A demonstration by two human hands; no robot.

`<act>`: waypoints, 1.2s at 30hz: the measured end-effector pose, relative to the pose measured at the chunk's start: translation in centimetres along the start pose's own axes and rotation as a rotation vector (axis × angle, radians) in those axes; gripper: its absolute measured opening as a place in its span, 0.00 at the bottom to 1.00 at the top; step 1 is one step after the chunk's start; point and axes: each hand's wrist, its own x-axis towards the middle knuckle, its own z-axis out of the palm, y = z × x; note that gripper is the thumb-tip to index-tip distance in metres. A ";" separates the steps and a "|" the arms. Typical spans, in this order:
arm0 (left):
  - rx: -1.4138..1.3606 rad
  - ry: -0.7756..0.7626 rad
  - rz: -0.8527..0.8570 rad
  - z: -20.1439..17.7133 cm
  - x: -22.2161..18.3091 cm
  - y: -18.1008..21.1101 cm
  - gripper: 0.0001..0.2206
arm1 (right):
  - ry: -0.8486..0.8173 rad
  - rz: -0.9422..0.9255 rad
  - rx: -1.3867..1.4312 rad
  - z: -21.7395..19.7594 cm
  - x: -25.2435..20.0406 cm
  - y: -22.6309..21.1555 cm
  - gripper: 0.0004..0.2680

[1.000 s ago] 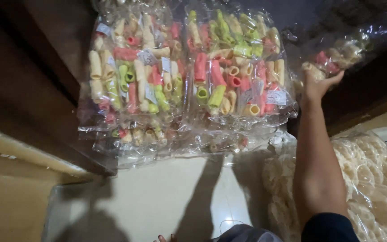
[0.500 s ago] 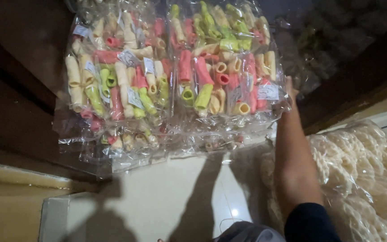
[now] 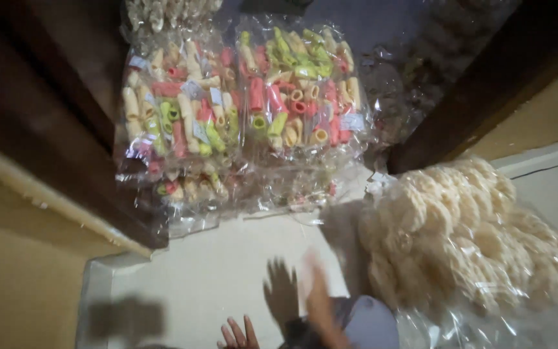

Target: The person is packing various types of crackers and snacks into clear plastic bags while sitting on the floor.

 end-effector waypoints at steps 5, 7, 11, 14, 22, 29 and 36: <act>-0.304 -0.365 -0.332 -1.7 3.4 4.2 0.38 | -0.247 -0.549 -0.241 1.9 -10.8 -1.5 0.12; -0.552 -1.771 0.085 -4.0 7.9 0.4 0.47 | -0.426 -0.424 0.243 2.9 -12.8 -1.5 0.19; -0.520 -1.653 0.086 -4.9 7.3 0.2 0.48 | -0.261 -0.397 0.302 -9.9 -13.0 -10.4 0.18; -0.696 -1.501 0.043 -6.4 7.3 -0.8 0.30 | -0.286 -0.371 0.222 -10.3 -13.1 -11.1 0.17; -0.742 -1.481 0.122 -12.0 10.6 -2.5 0.19 | 0.025 -0.118 0.456 -18.6 -15.2 -9.2 0.16; -0.777 -1.456 0.141 -9.7 8.6 -1.4 0.22 | 0.761 -0.100 -0.018 -34.0 -18.2 -2.1 0.18; -0.839 -1.392 0.087 -9.5 8.2 -1.2 0.23 | 0.962 0.605 0.166 -42.5 -19.9 -0.2 0.30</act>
